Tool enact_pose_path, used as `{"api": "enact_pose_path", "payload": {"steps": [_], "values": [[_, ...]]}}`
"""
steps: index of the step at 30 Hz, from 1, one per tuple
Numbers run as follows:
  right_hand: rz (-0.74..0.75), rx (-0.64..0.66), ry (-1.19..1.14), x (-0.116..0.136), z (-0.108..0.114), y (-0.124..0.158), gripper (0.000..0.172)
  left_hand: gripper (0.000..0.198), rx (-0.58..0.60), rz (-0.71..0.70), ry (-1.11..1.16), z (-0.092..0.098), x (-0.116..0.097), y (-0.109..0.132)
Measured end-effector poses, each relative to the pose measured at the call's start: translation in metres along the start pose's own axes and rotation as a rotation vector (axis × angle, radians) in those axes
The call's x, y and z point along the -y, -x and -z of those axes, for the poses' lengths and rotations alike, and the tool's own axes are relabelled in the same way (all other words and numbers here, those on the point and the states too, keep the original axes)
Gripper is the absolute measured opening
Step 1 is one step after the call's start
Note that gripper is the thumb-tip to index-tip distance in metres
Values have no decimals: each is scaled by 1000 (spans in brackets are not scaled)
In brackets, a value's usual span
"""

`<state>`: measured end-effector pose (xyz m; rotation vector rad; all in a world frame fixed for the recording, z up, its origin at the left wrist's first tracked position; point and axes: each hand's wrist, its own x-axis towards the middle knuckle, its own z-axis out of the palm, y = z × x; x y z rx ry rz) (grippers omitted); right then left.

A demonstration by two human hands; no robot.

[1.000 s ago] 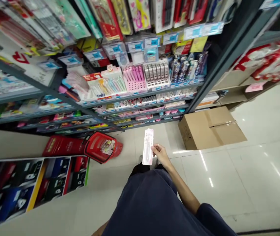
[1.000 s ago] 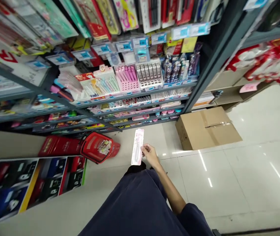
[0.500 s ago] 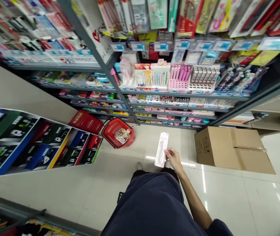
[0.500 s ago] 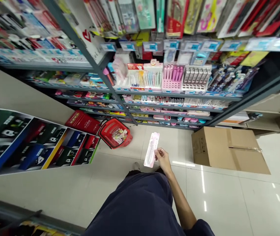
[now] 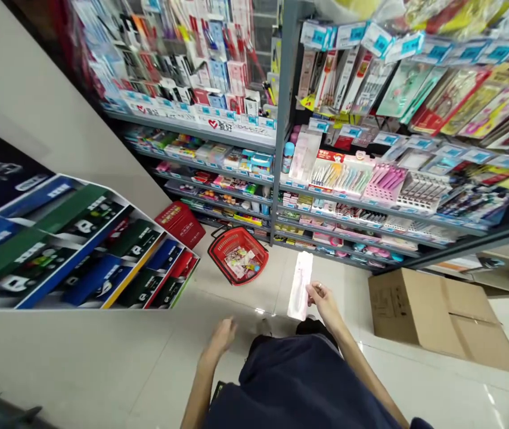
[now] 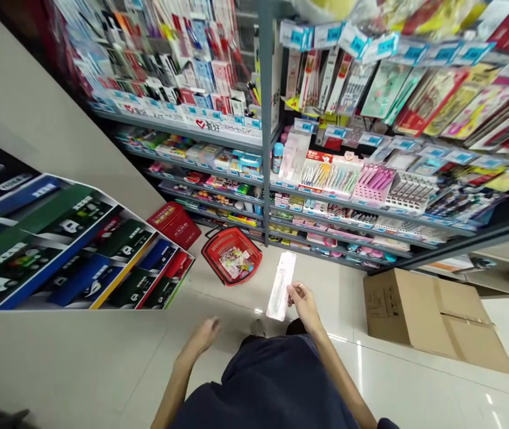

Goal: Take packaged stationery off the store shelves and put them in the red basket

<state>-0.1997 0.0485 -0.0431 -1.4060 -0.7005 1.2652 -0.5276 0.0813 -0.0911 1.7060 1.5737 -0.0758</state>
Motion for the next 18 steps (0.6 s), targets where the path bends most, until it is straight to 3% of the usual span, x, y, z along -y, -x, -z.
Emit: {"api": "enact_pose_path", "payload": {"steps": [4, 7, 10, 13, 16, 18], "values": [[21, -7, 15, 19, -30, -8, 45, 53, -161, -230, 583, 10, -40, -44], [40, -49, 36, 28, -36, -13, 43, 40, -200, -133, 871, 7, -67, -62], [54, -90, 29, 31, -33, -21, 41, 31, -132, -27, 888, 4, -80, -78], [54, -111, 10, 36, -29, -33, 40, 43, -20, -150, 972, 10, -101, -93], [87, -96, -7, 51, -27, -56, 40, 57, 154, -259, 1058, 28, -143, -105], [134, -56, -21, 65, -27, -76, 40, 58, 195, -358, 1043, 45, -176, -112]]}}
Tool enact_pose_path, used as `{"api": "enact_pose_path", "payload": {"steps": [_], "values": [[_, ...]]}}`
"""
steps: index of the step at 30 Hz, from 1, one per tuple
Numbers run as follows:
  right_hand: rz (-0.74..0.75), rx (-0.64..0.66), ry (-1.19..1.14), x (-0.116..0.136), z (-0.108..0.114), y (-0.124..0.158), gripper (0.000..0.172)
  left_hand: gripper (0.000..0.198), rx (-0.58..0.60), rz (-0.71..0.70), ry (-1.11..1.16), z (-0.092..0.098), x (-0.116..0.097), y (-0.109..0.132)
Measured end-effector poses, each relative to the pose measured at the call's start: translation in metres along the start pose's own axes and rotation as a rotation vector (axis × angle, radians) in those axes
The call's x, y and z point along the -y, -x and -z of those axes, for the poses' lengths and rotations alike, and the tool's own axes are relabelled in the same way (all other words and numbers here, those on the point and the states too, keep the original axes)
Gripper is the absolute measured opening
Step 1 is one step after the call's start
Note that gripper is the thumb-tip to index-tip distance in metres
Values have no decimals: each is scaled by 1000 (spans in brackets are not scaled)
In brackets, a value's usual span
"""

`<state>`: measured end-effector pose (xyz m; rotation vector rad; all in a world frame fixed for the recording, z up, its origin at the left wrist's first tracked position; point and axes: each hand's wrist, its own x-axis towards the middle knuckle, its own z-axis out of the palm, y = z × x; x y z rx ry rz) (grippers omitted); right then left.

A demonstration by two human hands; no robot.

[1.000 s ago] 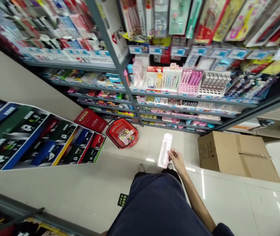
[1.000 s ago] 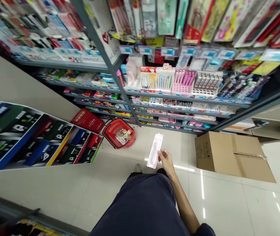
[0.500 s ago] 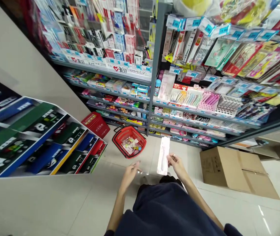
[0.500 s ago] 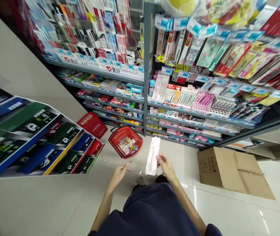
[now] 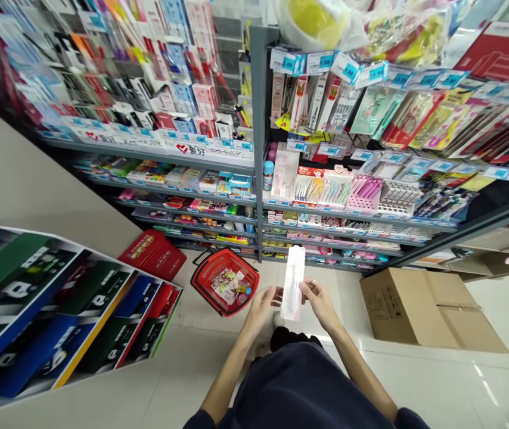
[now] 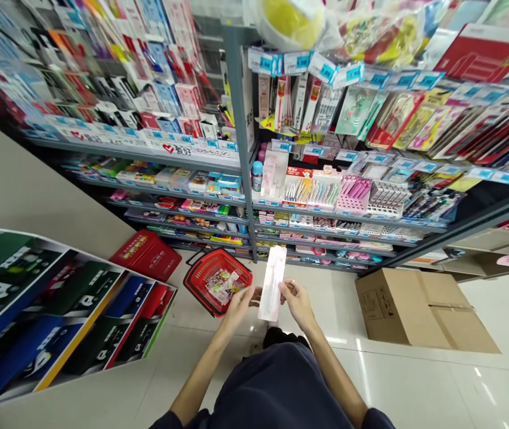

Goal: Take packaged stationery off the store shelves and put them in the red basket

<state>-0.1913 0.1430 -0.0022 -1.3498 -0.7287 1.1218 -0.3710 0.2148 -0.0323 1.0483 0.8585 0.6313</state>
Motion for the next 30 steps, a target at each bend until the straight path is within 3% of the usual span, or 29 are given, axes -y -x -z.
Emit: {"api": "enact_pose_path", "payload": {"steps": [5, 10, 16, 24, 30], "values": [[58, 82, -60, 29, -6, -53, 41, 40, -10, -185, -96, -23, -62, -38], [107, 120, -49, 52, -14, -86, 37, 30, -116, -217, -147, -19, -92, -57], [76, 110, -32, 51, -34, -111, 36, 30, -126, -158, -115, 4, -103, -78], [16, -9, 83, 36, -73, -124, 39, 35, 48, -110, -105, 62, -101, -111], [32, -65, 133, 49, -79, -149, 39, 43, 32, -83, -27, 75, -111, -141]]}}
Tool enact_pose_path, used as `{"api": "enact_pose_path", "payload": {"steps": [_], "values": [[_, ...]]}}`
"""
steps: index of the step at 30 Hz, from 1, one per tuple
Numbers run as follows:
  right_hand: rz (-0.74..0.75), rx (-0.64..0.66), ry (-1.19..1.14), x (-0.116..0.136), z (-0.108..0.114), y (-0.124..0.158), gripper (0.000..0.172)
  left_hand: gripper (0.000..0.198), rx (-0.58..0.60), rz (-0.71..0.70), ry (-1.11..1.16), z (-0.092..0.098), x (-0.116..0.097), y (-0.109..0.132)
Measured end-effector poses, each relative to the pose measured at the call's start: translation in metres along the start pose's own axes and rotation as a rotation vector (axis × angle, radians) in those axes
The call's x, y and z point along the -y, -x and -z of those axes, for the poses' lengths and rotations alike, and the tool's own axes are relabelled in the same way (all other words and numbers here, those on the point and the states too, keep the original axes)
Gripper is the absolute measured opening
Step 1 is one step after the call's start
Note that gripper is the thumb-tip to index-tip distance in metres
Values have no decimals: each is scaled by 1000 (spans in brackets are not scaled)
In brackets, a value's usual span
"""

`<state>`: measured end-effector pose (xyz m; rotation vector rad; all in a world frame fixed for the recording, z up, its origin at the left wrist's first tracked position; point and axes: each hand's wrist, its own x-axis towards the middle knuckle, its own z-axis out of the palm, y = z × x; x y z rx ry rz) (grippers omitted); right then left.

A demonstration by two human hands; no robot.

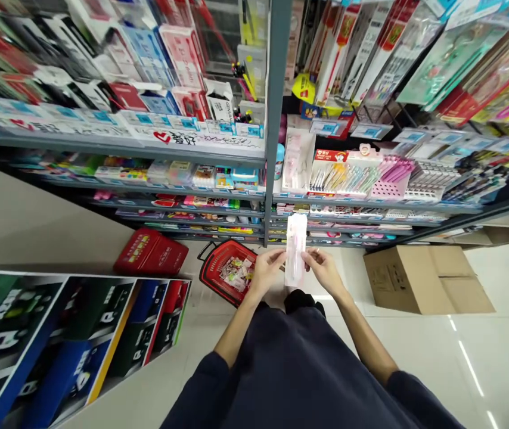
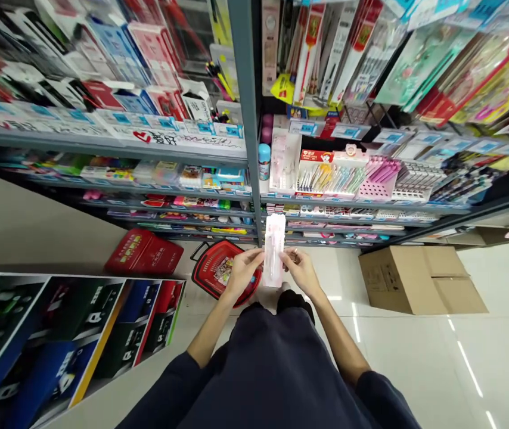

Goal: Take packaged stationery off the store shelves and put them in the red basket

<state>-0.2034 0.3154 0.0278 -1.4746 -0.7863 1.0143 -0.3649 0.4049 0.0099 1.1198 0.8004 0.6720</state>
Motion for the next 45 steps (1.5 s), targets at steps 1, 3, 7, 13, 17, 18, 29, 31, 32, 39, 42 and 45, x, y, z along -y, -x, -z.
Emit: {"api": "enact_pose_path", "payload": {"steps": [1, 3, 7, 13, 17, 18, 29, 31, 32, 39, 42, 45], "values": [[-2, 9, -12, 1, 0, -5, 38, 41, -4, -15, -7, 1, -2, -6], [-8, 29, -35, 3, 2, -16, 37, 37, -9, -35, -49, 1, -5, -17], [-19, 67, -44, 1, 17, -38, 37, 42, 13, -9, -161, -5, -6, -43], [11, 111, -85, -17, 76, -81, 39, 36, -39, 75, -347, -47, 1, -96], [-3, 97, -153, -29, 119, -113, 37, 35, -85, 116, -369, -90, 3, -134], [-11, 95, -163, -31, 128, -121, 37, 35, -100, 112, -370, -100, 3, -142], [-55, 176, -237, -25, 172, -177, 40, 34, -222, 54, -325, -144, 0, -186], [-54, 188, -214, -25, 171, -180, 40, 34, -225, 57, -322, -141, 1, -189], [-54, 191, -202, -25, 170, -181, 40, 35, -227, 56, -320, -138, 1, -190], [-76, 177, -178, -24, 159, -193, 44, 35, -231, 41, -308, -123, 1, -195], [-80, 187, -165, -24, 154, -197, 42, 35, -237, 48, -303, -117, -1, -194], [-67, 158, -142, -22, 149, -203, 39, 36, -201, 69, -308, -111, -5, -194]]}}
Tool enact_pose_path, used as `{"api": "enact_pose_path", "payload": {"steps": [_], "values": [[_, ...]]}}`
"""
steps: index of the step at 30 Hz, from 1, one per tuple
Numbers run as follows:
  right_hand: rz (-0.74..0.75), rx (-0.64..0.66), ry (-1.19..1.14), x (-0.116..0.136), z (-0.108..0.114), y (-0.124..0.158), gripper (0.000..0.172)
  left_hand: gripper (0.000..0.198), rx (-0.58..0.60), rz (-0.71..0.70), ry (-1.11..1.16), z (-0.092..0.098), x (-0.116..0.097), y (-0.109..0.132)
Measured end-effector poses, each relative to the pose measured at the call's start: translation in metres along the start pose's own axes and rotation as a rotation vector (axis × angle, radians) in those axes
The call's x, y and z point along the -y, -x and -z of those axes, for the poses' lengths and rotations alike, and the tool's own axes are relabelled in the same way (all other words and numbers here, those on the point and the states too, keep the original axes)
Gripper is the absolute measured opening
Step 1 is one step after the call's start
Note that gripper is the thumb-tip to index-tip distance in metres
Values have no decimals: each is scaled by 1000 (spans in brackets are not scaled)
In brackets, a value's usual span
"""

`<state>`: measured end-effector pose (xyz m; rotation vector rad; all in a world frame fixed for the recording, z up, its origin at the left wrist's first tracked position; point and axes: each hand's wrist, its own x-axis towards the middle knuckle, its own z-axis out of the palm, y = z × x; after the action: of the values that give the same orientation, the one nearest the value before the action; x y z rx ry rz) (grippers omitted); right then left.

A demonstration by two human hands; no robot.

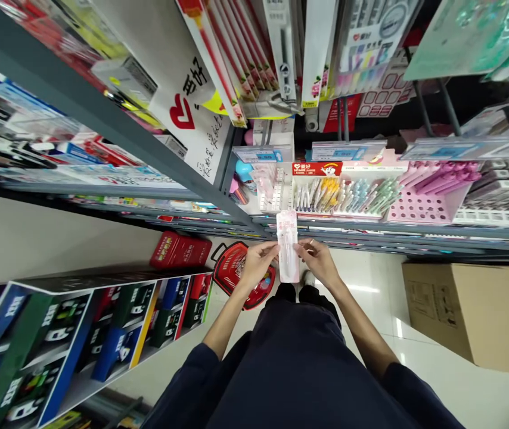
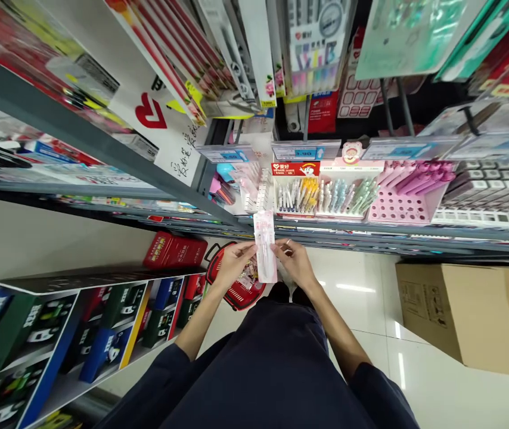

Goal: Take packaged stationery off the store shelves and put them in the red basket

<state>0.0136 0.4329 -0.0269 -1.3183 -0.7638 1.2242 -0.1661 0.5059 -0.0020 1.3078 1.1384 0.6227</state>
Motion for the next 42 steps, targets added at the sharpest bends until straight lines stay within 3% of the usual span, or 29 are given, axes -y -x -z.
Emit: {"api": "enact_pose_path", "payload": {"steps": [6, 13, 24, 27, 30, 35, 38, 42], "values": [[23, 9, -62, 10, -2, -17, 41, 35, 32, -35, -54, 6, -9, -9], [45, 46, 33, 19, 3, -30, 40, 34, 48, -95, -72, 6, -14, -15], [91, 108, 152, 47, 4, -55, 44, 31, 109, -199, -177, 23, -15, -29], [116, 153, 237, 60, 4, -72, 43, 28, 84, -252, -203, 25, -15, -47], [166, 181, 319, 73, 0, -93, 43, 27, -20, -327, -213, 25, -18, -79], [292, 110, 497, 84, -5, -129, 35, 20, -133, -432, -338, 22, -35, -129], [359, 80, 585, 86, -3, -141, 31, 15, -142, -503, -433, 22, -48, -140], [325, 56, 544, 89, 0, -146, 31, 15, -136, -545, -510, 23, -60, -142]]}}
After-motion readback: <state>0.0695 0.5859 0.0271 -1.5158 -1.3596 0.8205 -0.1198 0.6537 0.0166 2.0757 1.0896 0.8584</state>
